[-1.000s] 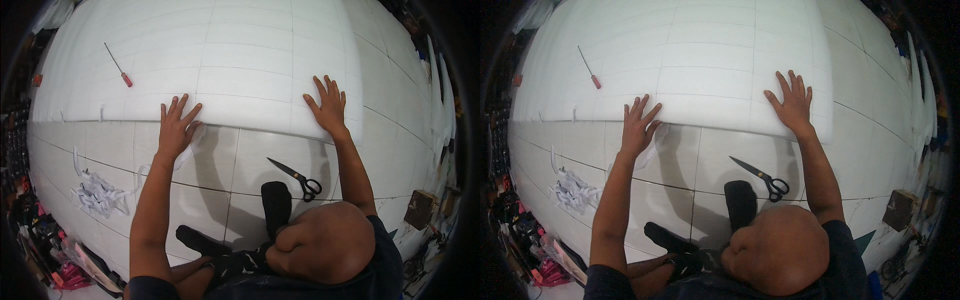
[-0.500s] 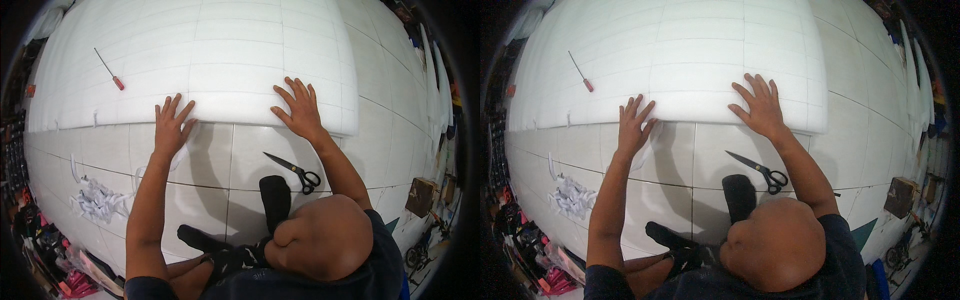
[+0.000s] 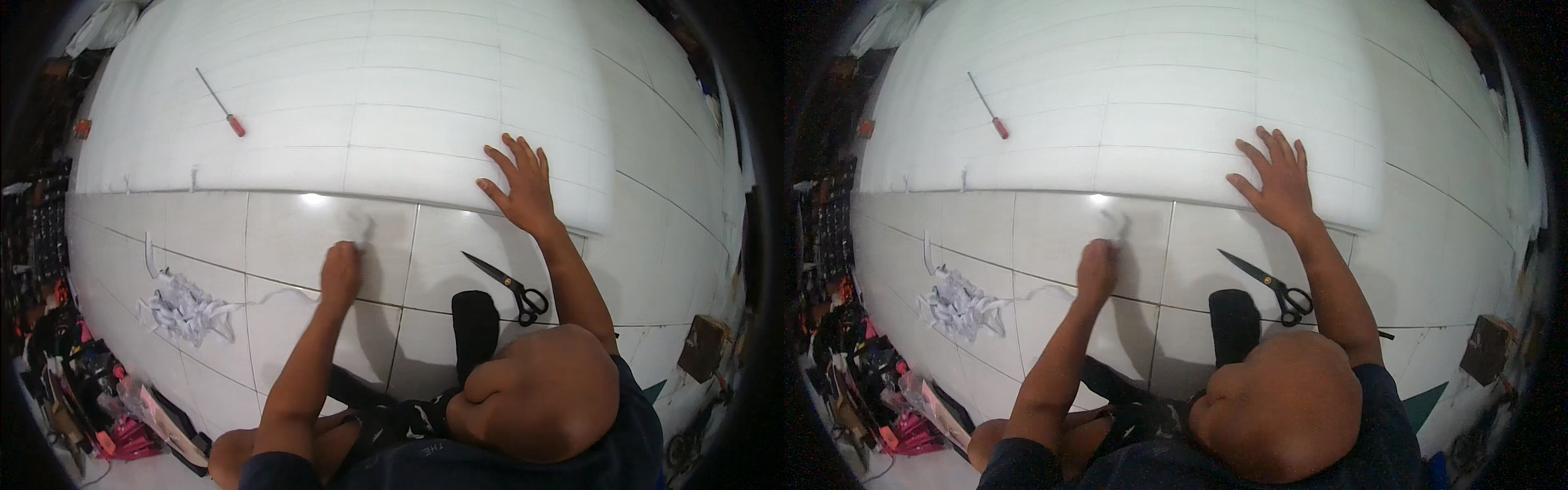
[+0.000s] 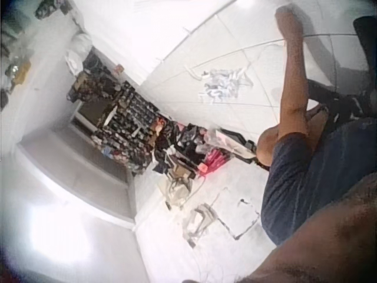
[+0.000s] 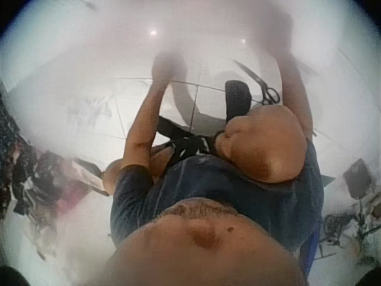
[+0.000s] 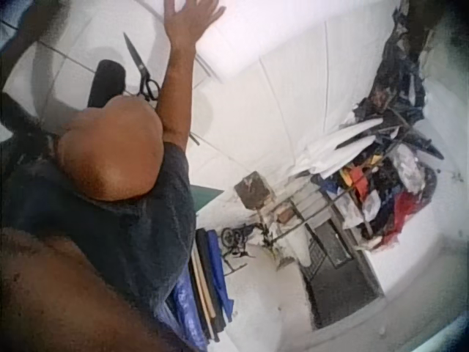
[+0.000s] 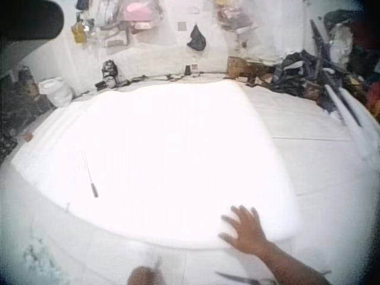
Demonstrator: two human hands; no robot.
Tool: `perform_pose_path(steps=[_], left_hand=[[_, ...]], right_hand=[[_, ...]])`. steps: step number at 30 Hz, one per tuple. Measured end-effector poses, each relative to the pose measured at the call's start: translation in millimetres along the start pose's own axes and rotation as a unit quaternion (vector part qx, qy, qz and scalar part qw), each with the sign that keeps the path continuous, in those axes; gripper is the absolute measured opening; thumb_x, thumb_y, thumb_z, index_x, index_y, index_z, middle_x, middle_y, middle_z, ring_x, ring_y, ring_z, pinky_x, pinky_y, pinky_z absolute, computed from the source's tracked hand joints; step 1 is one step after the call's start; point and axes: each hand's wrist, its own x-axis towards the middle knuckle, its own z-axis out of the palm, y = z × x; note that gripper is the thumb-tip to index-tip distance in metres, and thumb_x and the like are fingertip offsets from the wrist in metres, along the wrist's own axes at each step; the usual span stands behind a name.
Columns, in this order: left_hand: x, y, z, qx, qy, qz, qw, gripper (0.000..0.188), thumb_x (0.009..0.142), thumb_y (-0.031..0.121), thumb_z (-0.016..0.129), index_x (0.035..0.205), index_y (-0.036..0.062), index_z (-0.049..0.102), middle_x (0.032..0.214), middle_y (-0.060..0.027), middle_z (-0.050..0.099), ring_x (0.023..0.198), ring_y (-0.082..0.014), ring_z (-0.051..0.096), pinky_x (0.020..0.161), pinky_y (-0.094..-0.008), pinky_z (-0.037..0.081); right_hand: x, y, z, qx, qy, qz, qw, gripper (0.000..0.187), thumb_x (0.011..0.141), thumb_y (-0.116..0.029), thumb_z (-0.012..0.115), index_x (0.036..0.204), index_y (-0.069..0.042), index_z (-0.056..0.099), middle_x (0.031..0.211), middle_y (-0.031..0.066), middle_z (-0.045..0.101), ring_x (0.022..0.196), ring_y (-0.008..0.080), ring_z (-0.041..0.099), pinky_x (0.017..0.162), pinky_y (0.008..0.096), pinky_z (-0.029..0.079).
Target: The person sits on the floor and assembles a long white foam structure by inserting metal rods into pre-cut slots. They use a red-handled tool to push the rods in and scissors to trim excess white fabric strips from the foam edges.
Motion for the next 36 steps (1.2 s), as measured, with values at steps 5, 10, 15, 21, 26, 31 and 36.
perform_pose_path(steps=[5, 10, 15, 21, 26, 31, 36], left_hand=[[-10.7, 49.1, 16.9, -0.054, 0.09, 0.02, 0.994, 0.015, 0.09, 0.009, 0.063, 0.101, -0.0003, 0.058, 0.1, -0.0197, 0.059, 0.096, -0.04, 0.056, 0.082, -0.0494, 0.045], [-17.9, 81.6, 24.2, -0.104, 0.065, 0.058, 0.991, 0.016, 0.09, 0.007, 0.064, 0.104, -0.0001, 0.059, 0.101, -0.0203, 0.062, 0.096, -0.0414, 0.057, 0.083, -0.0488, 0.045], [19.6, 182.1, -21.5, -0.499, -0.037, -0.073, 0.863, 0.017, 0.1, 0.016, 0.058, 0.104, -0.0002, 0.057, 0.091, -0.0111, 0.065, 0.077, -0.0174, 0.063, 0.065, -0.03, 0.05], [83.2, 215.3, -19.1, -0.527, 0.058, -0.22, 0.819, 0.029, 0.096, 0.026, 0.068, 0.096, -0.0012, 0.057, 0.079, -0.0103, 0.066, 0.063, -0.0143, 0.06, 0.057, -0.0271, 0.049], [96.2, 210.8, 8.6, -0.479, 0.145, -0.301, 0.812, 0.035, 0.088, 0.026, 0.077, 0.088, -0.0013, 0.055, 0.068, -0.0093, 0.062, 0.049, -0.0159, 0.054, 0.048, -0.0269, 0.046], [104.6, 207.3, 26.9, -0.484, 0.165, -0.401, 0.76, 0.069, 0.08, 0.029, 0.085, 0.119, -0.0018, 0.038, 0.1, -0.0169, 0.059, 0.084, -0.024, 0.061, 0.064, -0.0371, 0.052], [111.4, 206.3, 7.4, -0.55, 0.076, -0.471, 0.686, 0.112, 0.075, 0.031, 0.088, 0.146, -0.0033, 0.009, 0.137, -0.0268, 0.044, 0.121, -0.0406, 0.051, 0.09, -0.0576, 0.048]], right_hand=[[-1.0, 6.3, 0.8, 0.017, 0.023, -0.003, 1.0, 0.063, 0.093, -0.061, 0.054, 0.143, -0.023, 0.052, 0.155, 0.0133, 0.037, 0.148, 0.0339, 0.024, 0.122, 0.0553, 0.009], [1.7, 9.2, 10.2, 0.034, 0.046, -0.025, 0.998, 0.062, 0.094, -0.061, 0.053, 0.142, -0.023, 0.054, 0.154, 0.0137, 0.038, 0.147, 0.0352, 0.026, 0.121, 0.0569, 0.009], [-1.2, 14.6, 5.0, 0.047, 0.043, -0.013, 0.998, 0.062, 0.094, -0.062, 0.053, 0.143, -0.024, 0.053, 0.154, 0.0138, 0.038, 0.147, 0.0352, 0.026, 0.121, 0.0568, 0.01], [-0.6, 13.0, 6.4, 0.064, 0.045, -0.018, 0.997, 0.061, 0.094, -0.062, 0.052, 0.141, -0.023, 0.054, 0.153, 0.0142, 0.039, 0.147, 0.0357, 0.026, 0.121, 0.0567, 0.009], [-0.4, 11.9, 9.4, 0.066, 0.056, -0.023, 0.996, 0.061, 0.093, -0.062, 0.053, 0.141, -0.023, 0.055, 0.153, 0.0143, 0.04, 0.147, 0.0354, 0.027, 0.121, 0.0564, 0.009], [1.6, 14.0, 10.1, 0.083, 0.05, -0.037, 0.995, 0.064, 0.093, -0.063, 0.052, 0.143, -0.024, 0.053, 0.153, 0.0148, 0.04, 0.147, 0.035, 0.026, 0.121, 0.0569, 0.007], [-11.8, 26.4, -7.9, 0.268, 0.107, -0.019, 0.957, 0.047, 0.092, -0.041, 0.066, 0.132, -0.016, 0.059, 0.144, 0.0147, 0.048, 0.137, 0.0342, 0.039, 0.114, 0.0488, 0.03]])
